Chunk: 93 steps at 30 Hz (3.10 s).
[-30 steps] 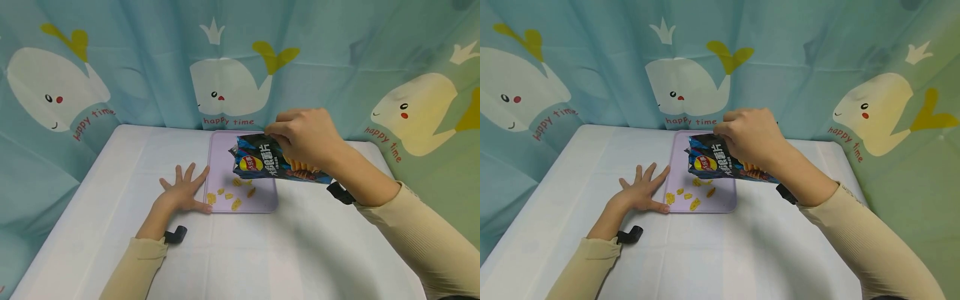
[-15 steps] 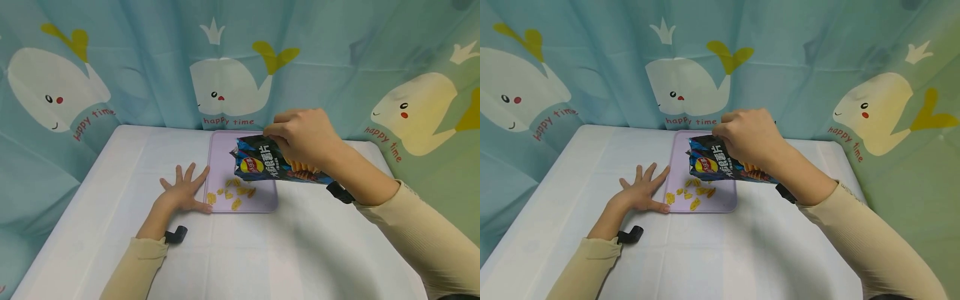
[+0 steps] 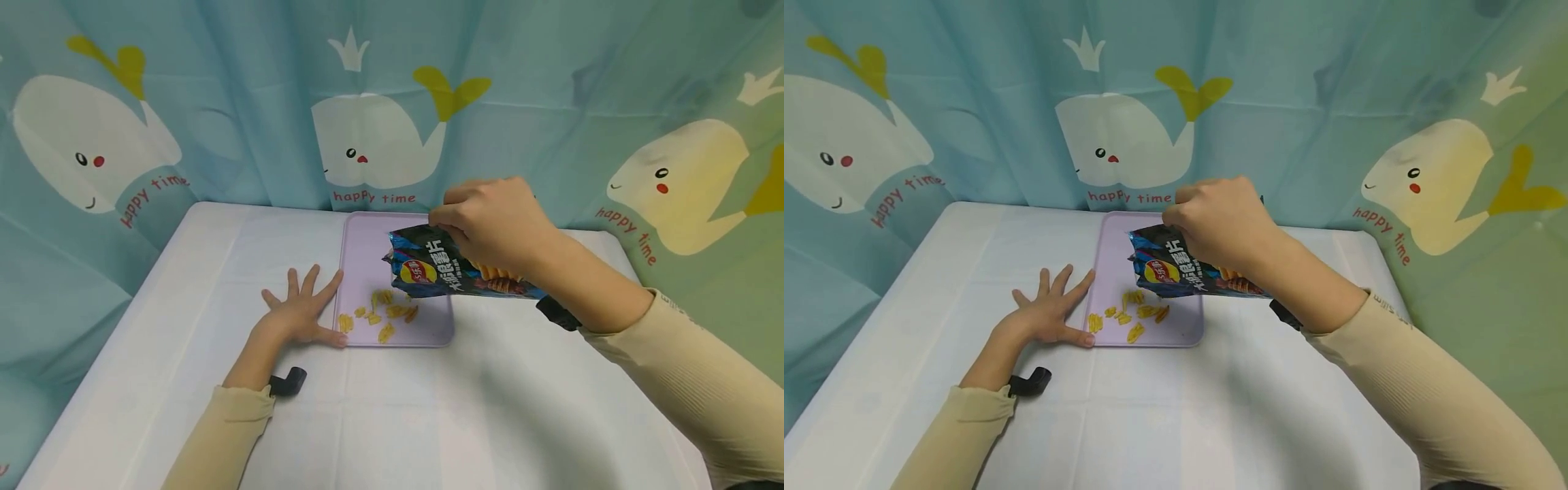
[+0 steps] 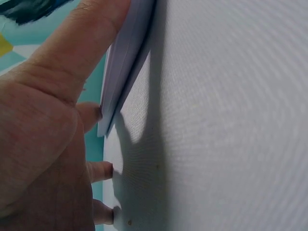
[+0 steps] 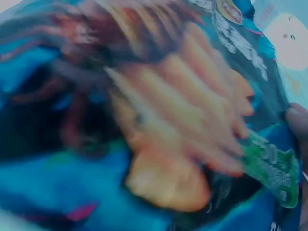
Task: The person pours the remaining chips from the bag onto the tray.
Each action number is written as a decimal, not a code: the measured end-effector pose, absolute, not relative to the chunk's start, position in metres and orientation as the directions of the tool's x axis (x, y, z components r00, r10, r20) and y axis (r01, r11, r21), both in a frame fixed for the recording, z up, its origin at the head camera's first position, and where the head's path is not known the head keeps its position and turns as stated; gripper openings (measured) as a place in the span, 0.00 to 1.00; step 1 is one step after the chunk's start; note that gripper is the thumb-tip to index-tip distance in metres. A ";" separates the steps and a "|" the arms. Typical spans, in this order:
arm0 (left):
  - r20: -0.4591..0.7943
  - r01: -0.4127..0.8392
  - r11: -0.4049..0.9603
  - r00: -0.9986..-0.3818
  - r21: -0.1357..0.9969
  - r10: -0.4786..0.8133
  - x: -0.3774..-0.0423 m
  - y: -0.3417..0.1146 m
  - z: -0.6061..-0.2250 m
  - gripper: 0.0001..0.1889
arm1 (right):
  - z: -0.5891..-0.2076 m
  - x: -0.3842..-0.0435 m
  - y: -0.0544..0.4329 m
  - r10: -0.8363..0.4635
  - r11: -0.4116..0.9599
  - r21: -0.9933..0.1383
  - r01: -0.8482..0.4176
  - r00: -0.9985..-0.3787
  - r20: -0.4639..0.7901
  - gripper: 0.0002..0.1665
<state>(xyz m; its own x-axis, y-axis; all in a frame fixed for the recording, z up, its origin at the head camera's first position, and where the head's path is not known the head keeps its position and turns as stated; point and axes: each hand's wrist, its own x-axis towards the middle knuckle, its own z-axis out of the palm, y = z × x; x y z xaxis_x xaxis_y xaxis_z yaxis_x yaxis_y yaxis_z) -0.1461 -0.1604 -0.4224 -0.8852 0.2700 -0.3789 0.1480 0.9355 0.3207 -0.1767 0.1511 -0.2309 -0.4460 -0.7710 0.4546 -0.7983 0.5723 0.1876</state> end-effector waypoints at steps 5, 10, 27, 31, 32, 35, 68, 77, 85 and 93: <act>-0.368 0.158 0.934 -0.888 0.322 0.277 -0.145 -0.162 -0.421 0.68 | -0.232 -0.176 0.152 -0.768 0.567 0.189 -0.802 -0.431 0.474 0.12; -0.365 0.159 0.934 -0.889 0.321 0.277 -0.139 -0.166 -0.419 0.68 | -0.233 -0.176 0.152 -0.774 0.562 0.180 -0.807 -0.438 0.457 0.12; -0.352 0.174 0.938 -0.894 0.300 0.278 -0.150 -0.159 -0.424 0.68 | -0.248 -0.182 0.159 -0.731 0.600 0.141 -0.787 -0.469 0.495 0.09; -0.355 0.169 0.941 -0.894 0.294 0.272 -0.149 -0.161 -0.423 0.68 | -0.248 -0.181 0.158 -0.736 0.604 0.143 -0.784 -0.480 0.478 0.09; -0.353 0.168 0.940 -0.895 0.297 0.272 -0.149 -0.161 -0.422 0.68 | -0.248 -0.181 0.158 -0.738 0.603 0.142 -0.785 -0.481 0.474 0.08; -0.367 0.164 0.938 -0.889 0.304 0.274 -0.146 -0.162 -0.422 0.68 | -0.251 -0.180 0.158 -0.740 0.597 0.136 -0.791 -0.478 0.473 0.08; -0.380 0.142 0.932 -0.884 0.334 0.271 -0.144 -0.163 -0.419 0.68 | -0.241 -0.182 0.151 -0.758 0.575 0.143 -0.805 -0.459 0.463 0.09; -0.384 0.162 0.933 -0.878 0.322 0.285 -0.147 -0.163 -0.422 0.68 | -0.238 -0.179 0.152 -0.756 0.582 0.145 -0.800 -0.466 0.460 0.08; -0.383 0.157 0.934 -0.880 0.320 0.280 -0.148 -0.164 -0.423 0.68 | -0.236 -0.179 0.150 -0.760 0.592 0.157 -0.790 -0.484 0.433 0.09; -0.379 0.168 0.931 -0.878 0.324 0.291 -0.149 -0.162 -0.423 0.68 | -0.231 -0.177 0.156 -0.738 0.603 0.148 -0.784 -0.479 0.475 0.07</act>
<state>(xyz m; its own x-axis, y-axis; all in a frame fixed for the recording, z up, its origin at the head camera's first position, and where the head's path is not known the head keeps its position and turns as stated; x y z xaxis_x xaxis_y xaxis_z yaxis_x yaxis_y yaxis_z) -0.1490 -0.1622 -0.4233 -0.8784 0.2907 -0.3794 0.1681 0.9309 0.3243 -0.1770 0.1559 -0.2315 -0.4789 -0.7381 0.4753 -0.7836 0.6035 0.1476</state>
